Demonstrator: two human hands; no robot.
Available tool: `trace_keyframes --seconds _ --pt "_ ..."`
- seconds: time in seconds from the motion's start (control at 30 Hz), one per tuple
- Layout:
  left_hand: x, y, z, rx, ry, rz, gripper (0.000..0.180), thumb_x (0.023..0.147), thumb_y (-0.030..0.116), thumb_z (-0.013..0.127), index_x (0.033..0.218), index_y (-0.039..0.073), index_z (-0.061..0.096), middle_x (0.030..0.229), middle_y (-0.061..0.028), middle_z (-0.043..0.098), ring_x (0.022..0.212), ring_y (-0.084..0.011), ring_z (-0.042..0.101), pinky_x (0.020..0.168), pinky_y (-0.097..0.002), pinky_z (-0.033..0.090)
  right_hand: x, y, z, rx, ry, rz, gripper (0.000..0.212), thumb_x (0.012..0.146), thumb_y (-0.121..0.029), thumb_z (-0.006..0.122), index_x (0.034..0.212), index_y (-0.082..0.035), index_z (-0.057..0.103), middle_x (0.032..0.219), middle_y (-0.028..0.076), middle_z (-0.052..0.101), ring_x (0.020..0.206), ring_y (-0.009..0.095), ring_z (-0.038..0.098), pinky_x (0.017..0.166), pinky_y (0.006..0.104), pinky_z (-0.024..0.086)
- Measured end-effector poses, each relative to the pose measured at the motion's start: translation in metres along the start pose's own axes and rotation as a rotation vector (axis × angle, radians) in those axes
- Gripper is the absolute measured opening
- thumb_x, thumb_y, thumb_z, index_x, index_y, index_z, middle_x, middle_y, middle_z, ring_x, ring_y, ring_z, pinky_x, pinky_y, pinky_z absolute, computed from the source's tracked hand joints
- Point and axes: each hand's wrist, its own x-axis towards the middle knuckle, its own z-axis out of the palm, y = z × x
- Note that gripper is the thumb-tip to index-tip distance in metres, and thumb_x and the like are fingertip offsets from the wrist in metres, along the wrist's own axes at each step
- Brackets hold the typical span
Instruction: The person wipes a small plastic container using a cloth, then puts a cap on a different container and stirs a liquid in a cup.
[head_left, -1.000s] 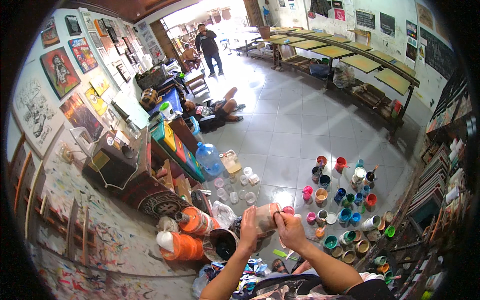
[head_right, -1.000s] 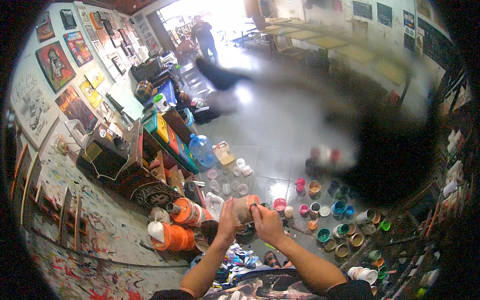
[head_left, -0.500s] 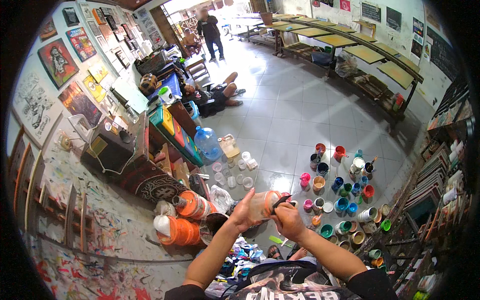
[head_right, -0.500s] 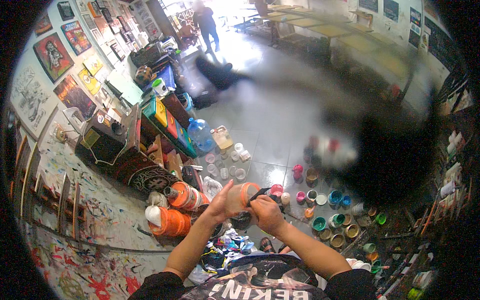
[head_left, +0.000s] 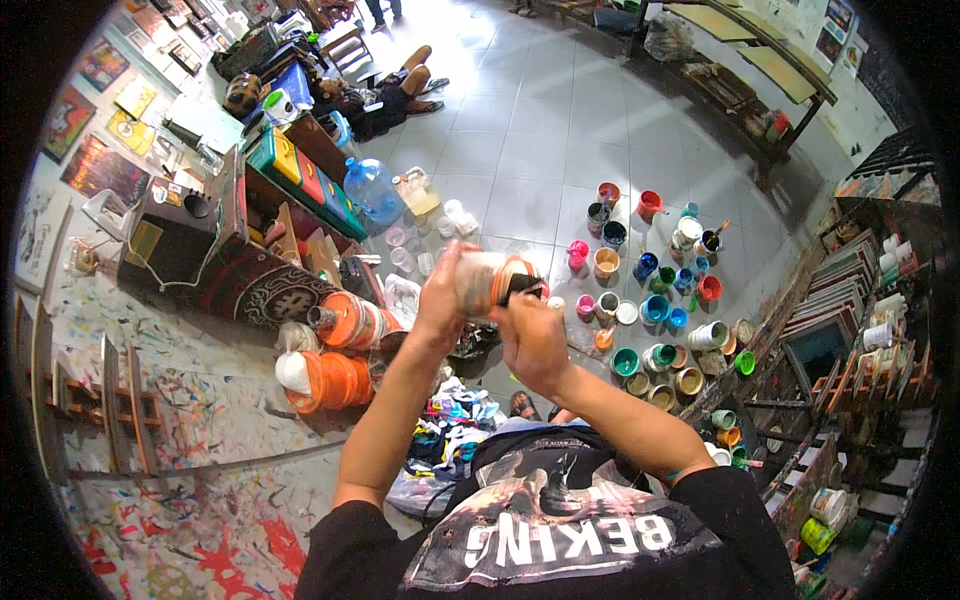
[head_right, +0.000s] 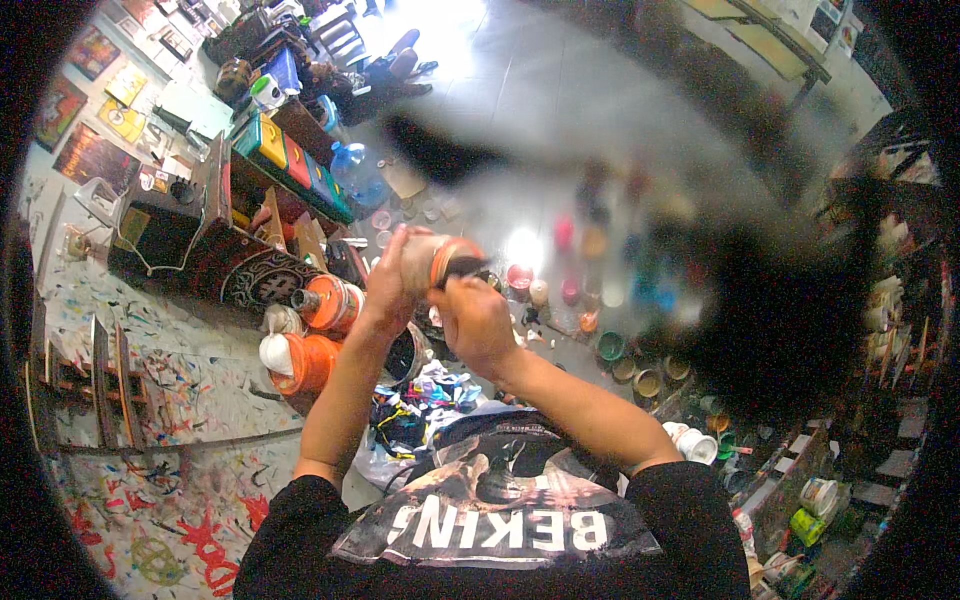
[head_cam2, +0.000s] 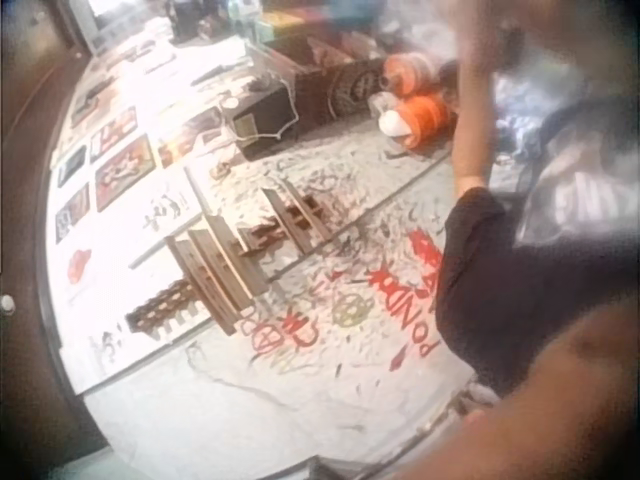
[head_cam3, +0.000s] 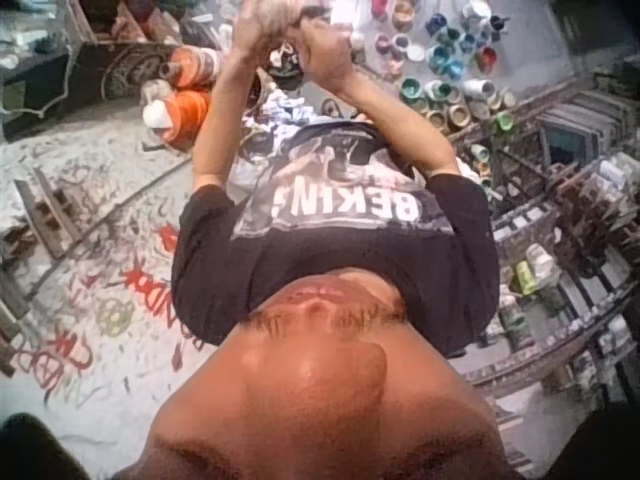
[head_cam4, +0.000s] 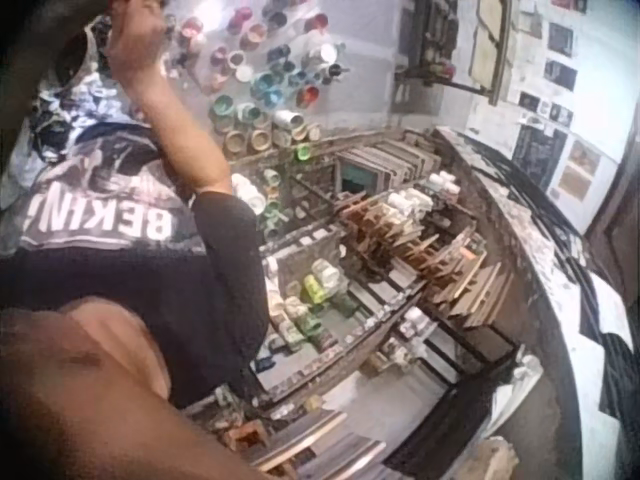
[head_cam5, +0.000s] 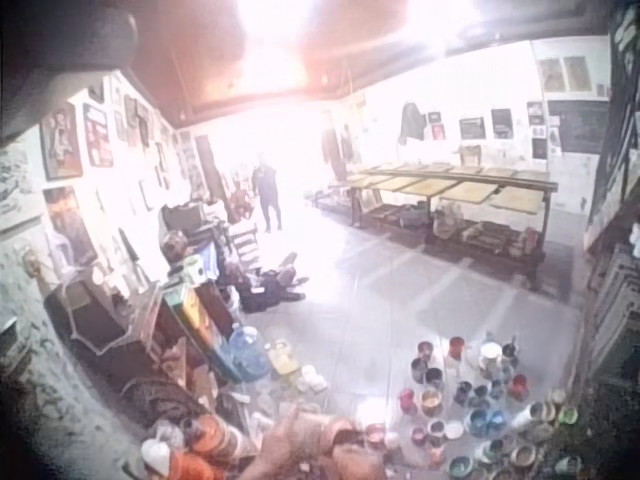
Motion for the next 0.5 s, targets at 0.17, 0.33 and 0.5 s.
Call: trace_keyframes --seconds 0.17,0.33,0.5 --pt "-0.014 0.001 -0.005 0.164 0.028 -0.279 0.04 0.104 0.044 0.044 0.115 0.009 0.058 0.1 -0.0072 0.064 0.088 -0.0188 0.066 0.079 -0.0355 0.056 -0.007 0.027 -0.009 0.05 -0.114 -0.374 0.027 0.093 -0.014 0.065 0.072 -0.002 0.051 0.061 0.016 0.051 0.066 0.038 0.062 0.07 0.0454 0.053" --pt "-0.016 -0.008 0.014 0.753 0.222 0.768 0.034 0.1 0.033 0.054 0.116 0.004 0.056 0.108 -0.0169 0.061 0.098 -0.0296 0.062 0.085 -0.043 0.05 0.004 0.029 0.0 0.364 -0.032 0.45 0.04 0.105 -0.029 0.047 0.099 0.006 0.065 0.078 0.019 0.066 0.075 0.033 0.066 0.077 0.039 0.051" --pt "-0.022 0.002 0.009 1.016 -0.034 1.396 0.029 0.094 0.022 0.062 0.116 0.004 0.056 0.118 -0.0249 0.055 0.107 -0.0409 0.057 0.093 -0.0488 0.046 0.026 0.029 -0.01 0.736 -0.048 0.887 0.051 0.107 -0.039 0.042 0.116 0.006 0.063 0.099 0.019 0.07 0.089 0.026 0.065 0.084 0.0365 0.05"
